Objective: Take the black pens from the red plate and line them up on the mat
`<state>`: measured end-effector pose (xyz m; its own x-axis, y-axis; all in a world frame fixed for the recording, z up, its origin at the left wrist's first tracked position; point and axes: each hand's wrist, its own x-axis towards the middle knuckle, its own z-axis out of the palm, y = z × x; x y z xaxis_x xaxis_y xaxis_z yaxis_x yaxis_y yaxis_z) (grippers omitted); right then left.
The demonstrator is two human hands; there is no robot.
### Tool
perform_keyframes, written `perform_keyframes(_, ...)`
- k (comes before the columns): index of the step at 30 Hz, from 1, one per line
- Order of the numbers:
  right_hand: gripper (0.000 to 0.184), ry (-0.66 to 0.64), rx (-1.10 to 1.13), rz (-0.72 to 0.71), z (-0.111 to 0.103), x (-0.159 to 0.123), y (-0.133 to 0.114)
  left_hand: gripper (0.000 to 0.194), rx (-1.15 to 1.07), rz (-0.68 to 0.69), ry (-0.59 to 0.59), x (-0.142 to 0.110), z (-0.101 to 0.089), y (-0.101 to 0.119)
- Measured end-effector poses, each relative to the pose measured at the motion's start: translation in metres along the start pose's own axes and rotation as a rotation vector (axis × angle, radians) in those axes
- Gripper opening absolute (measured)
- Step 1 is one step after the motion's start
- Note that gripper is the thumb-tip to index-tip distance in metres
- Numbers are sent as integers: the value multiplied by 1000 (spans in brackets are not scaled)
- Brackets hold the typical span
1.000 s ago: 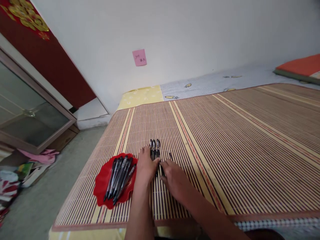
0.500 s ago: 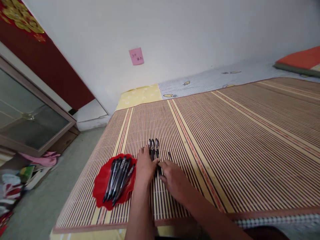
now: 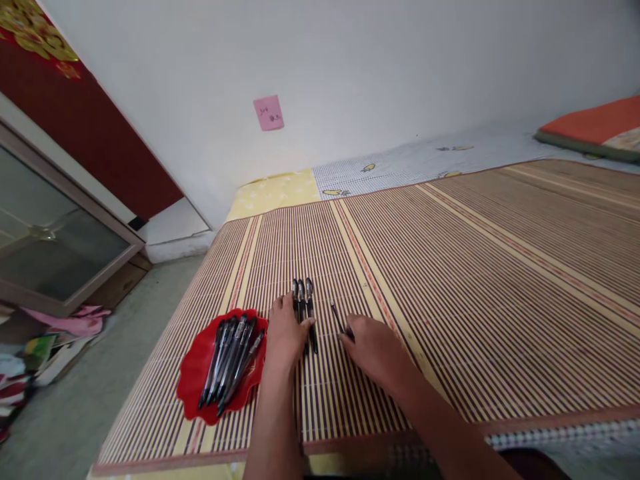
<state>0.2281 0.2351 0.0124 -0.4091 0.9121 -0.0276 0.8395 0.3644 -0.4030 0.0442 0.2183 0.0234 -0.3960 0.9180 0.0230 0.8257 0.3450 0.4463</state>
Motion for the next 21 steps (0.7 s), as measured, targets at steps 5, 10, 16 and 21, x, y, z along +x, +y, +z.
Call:
perform_keyframes(5,10,8,12,-12,7,1,-9,65,5,0,5,-1,0,0)
perform_keyframes(10,10,-32,27,-20,9,5,-19,66,5,7,8,0,1,0)
perform_keyframes(16,16,-65,52,-12,11,11,-33,65,4,30,34,0,4,-3)
perform_keyframes(21,9,-24,150,-38,14,12,-32,64,20,41,38,1,5,-3)
